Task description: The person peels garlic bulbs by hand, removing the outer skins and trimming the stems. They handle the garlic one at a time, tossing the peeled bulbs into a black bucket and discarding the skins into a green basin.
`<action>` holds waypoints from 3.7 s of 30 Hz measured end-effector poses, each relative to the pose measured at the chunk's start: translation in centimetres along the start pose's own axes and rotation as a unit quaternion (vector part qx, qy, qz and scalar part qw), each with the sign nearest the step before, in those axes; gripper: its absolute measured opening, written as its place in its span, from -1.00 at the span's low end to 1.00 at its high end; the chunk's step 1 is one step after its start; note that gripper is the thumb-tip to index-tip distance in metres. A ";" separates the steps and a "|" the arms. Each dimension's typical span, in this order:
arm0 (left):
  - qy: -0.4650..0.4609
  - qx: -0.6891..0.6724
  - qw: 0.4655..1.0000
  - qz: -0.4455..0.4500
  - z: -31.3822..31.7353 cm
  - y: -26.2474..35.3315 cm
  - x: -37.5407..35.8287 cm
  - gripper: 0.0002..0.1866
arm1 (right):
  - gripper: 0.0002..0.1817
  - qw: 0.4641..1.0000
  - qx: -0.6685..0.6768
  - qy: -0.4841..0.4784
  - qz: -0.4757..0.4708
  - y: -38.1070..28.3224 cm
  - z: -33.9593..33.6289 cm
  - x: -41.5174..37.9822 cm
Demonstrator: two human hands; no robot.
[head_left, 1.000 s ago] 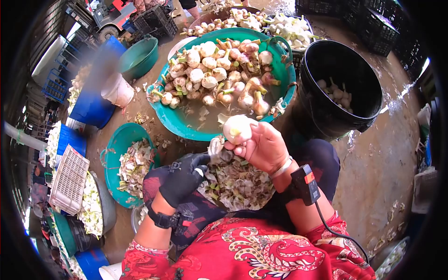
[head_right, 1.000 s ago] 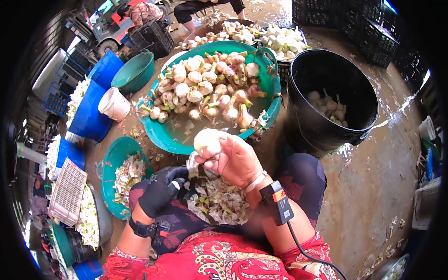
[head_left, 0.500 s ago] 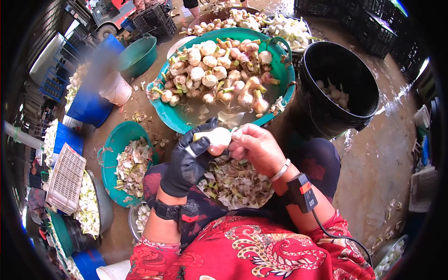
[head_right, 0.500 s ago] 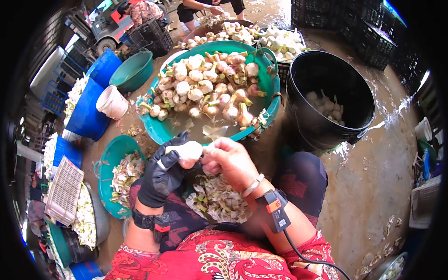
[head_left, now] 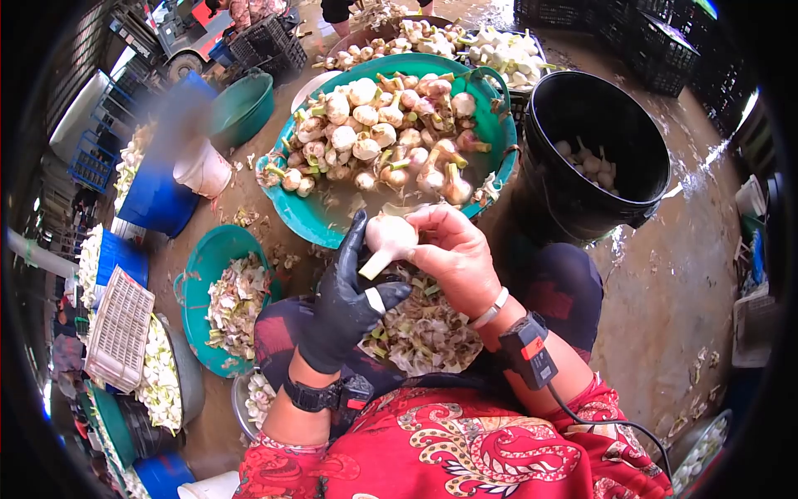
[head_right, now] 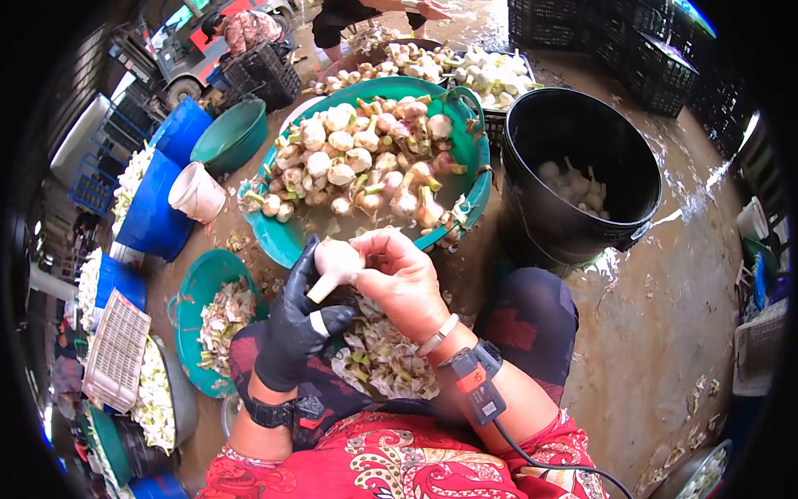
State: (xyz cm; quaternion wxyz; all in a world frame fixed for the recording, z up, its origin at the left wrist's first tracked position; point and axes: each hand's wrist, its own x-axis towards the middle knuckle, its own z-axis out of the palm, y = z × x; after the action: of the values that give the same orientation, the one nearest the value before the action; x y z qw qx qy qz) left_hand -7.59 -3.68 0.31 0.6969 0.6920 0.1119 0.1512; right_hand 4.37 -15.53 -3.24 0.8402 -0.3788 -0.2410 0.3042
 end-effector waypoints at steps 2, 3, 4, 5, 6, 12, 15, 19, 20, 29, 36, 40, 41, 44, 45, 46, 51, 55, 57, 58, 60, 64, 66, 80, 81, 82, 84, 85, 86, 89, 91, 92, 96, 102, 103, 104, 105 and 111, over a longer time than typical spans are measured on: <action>0.023 0.106 0.993 0.054 0.7 0.1 -0.1 -0.08 | -0.65 1.000 0.016 -0.010 -0.001 -0.3 0.1 -0.2; 0.052 -0.002 0.999 0.003 1.0 0.0 0.0 -0.13 | -0.68 0.999 -0.015 -0.039 0.010 -0.5 0.1 -0.2; 0.052 -0.002 0.999 0.002 1.0 0.0 0.1 -0.13 | -0.70 0.996 -0.045 -0.069 0.020 -0.7 0.0 -0.2; 0.049 -0.051 0.997 -0.016 0.9 0.0 0.2 -0.15 | -0.73 0.995 -0.093 -0.043 -0.018 -0.5 0.2 -0.2; 0.045 -0.099 0.993 -0.034 0.9 0.0 0.4 -0.18 | -0.73 0.995 -0.093 -0.041 -0.020 -0.6 -0.1 -0.2; 0.053 -0.020 0.998 -0.002 1.7 -1.3 0.9 -0.30 | -0.81 0.844 -0.456 0.017 -0.282 -0.5 -0.9 -0.4; 0.051 -0.015 0.998 -0.013 2.0 -1.5 0.8 -0.31 | -0.93 0.795 -0.533 0.019 -0.290 -0.5 -1.0 -0.7; 0.010 -0.109 0.992 -0.066 1.7 -1.4 -0.1 -0.30 | -0.96 0.857 -0.467 0.074 -0.203 -0.3 -1.9 -0.2; 0.011 -0.108 0.992 -0.066 2.0 -0.9 -0.2 -0.30 | -0.97 0.871 -0.457 0.101 -0.152 0.4 -2.5 -0.1; 0.031 -0.123 0.990 -0.069 2.6 -1.3 0.2 -0.30 | -0.93 0.975 -0.212 0.063 0.005 -1.5 -3.2 -0.9; 0.000 -0.072 0.994 -0.086 4.0 -0.8 0.7 -0.28 | -0.94 0.867 -0.456 0.115 -0.167 0.0 -4.9 0.3; -0.005 -0.077 0.994 -0.075 2.7 -0.6 4.6 -0.28 | -0.66 0.880 -0.469 0.050 -0.049 2.4 -5.8 -0.7; -0.009 -0.033 0.999 -0.036 3.4 0.5 6.4 -0.29 | -0.56 0.865 -0.501 -0.003 -0.025 3.0 -5.9 -1.4; -0.076 -0.104 0.990 0.061 7.1 5.8 10.1 -0.41 | -0.62 0.854 -0.519 -0.039 -0.007 2.5 -5.4 -2.1; -0.097 -0.042 0.992 0.067 7.5 7.6 11.3 -0.49 | -0.74 0.844 -0.534 -0.031 0.043 1.5 -5.4 -2.0; -0.102 0.001 0.994 0.038 6.8 8.1 12.4 -0.59 | -0.84 0.832 -0.546 -0.024 0.092 0.9 -5.5 -1.7; -0.114 0.208 0.971 -0.039 4.1 3.5 11.9 -0.63 | -0.88 0.989 -0.079 0.057 0.107 -2.3 -6.1 -0.1; -0.117 0.128 0.979 -0.104 4.9 1.1 9.4 -0.38 | -0.78 0.970 0.160 0.029 0.182 -4.8 -6.5 0.7; -0.114 0.106 0.983 -0.098 5.0 0.5 8.8 -0.38 | -0.79 0.972 0.146 0.003 0.184 -4.5 -6.5 0.7; -0.114 0.086 0.986 -0.087 5.1 0.3 8.7 -0.38 | -0.83 0.972 0.158 0.015 0.176 -4.7 -6.2 0.6; -0.115 0.118 0.984 -0.074 5.2 0.1 8.3 -0.36 | -0.86 0.971 0.170 0.027 0.168 -4.1 -6.0 0.5; -0.069 0.012 0.993 -0.097 4.8 0.4 7.5 -0.29 | -0.82 0.990 0.010 0.136 0.049 -3.2 -7.0 0.6; -0.047 0.233 0.970 -0.050 4.6 0.6 7.1 -0.20 | -0.60 0.997 -0.059 0.025 -0.044 -4.0 -5.8 0.6; -0.115 0.369 0.922 -0.036 1.7 -2.5 5.4 0.01 | -0.81 0.779 -0.582 -0.136 -0.189 -0.9 -3.3 -1.9; -0.112 0.316 0.939 -0.070 1.5 -2.9 5.1 -0.03 | -0.84 0.765 -0.599 -0.143 -0.191 -0.8 -3.2 -2.1; -0.108 0.262 0.953 -0.103 1.5 -3.1 4.9 -0.06 | -0.87 0.750 -0.615 -0.151 -0.192 -0.8 -3.0 -2.2; -0.110 0.225 0.961 -0.118 1.7 -3.2 4.7 -0.15 | -0.89 0.741 -0.625 -0.157 -0.189 -1.4 -2.6 -2.2; -0.109 0.158 0.974 -0.121 2.0 -3.3 4.5 -0.22 | -0.88 0.742 -0.620 -0.156 -0.201 -1.7 -2.5 -2.2; -0.107 0.090 0.983 -0.123 2.3 -3.3 4.4 -0.30 | -0.87 0.744 -0.614 -0.155 -0.213 -2.1 -2.3 -2.1; -0.145 0.121 0.979 -0.073 2.8 -2.6 5.1 -0.36 | -0.84 0.769 -0.580 -0.143 -0.227 -3.5 -2.1 -1.6; -0.144 0.134 0.977 -0.081 3.2 -2.4 5.6 -0.38 | -0.75 0.749 -0.604 -0.143 -0.232 -3.6 -2.4 -1.4; -0.146 0.147 0.974 -0.088 3.5 -2.3 6.0 -0.41 | -0.65 0.728 -0.628 -0.140 -0.236 -3.7 -2.6 -1.2; -0.209 0.177 0.960 -0.066 4.3 -1.5 7.8 -0.46 | -0.59 0.708 -0.657 -0.135 -0.220 -4.1 -2.9 -1.1; -0.261 0.298 0.913 -0.097 2.7 -1.4 16.9 -0.48 | -0.33 0.772 -0.620 0.061 -0.124 -5.2 -4.6 -0.3; -0.277 0.438 0.855 0.014 2.2 -2.6 18.5 -0.49 | -0.58 0.757 -0.633 0.071 -0.149 -4.4 -5.5 -0.2; -0.283 0.563 0.766 0.125 2.0 -3.5 20.0 -0.49 | -0.58 0.755 -0.633 0.075 -0.153 -4.8 -5.8 -0.1; -0.300 0.631 0.702 0.135 2.7 -4.0 21.7 -0.45 | -0.68 0.808 -0.588 0.031 -0.025 -5.5 -6.0 0.1; -0.358 0.781 0.497 0.121 7.0 -9.6 25.4 -0.41 | -0.82 0.874 -0.475 0.093 -0.043 -4.7 -6.8 0.5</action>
State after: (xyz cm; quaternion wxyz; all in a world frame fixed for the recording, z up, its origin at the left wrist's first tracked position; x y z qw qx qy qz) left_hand 19.11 -0.84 -7.82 -0.1722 0.9562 -0.1590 -0.1753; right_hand 10.60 -20.96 -3.54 0.5898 -0.7483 -0.2928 0.0801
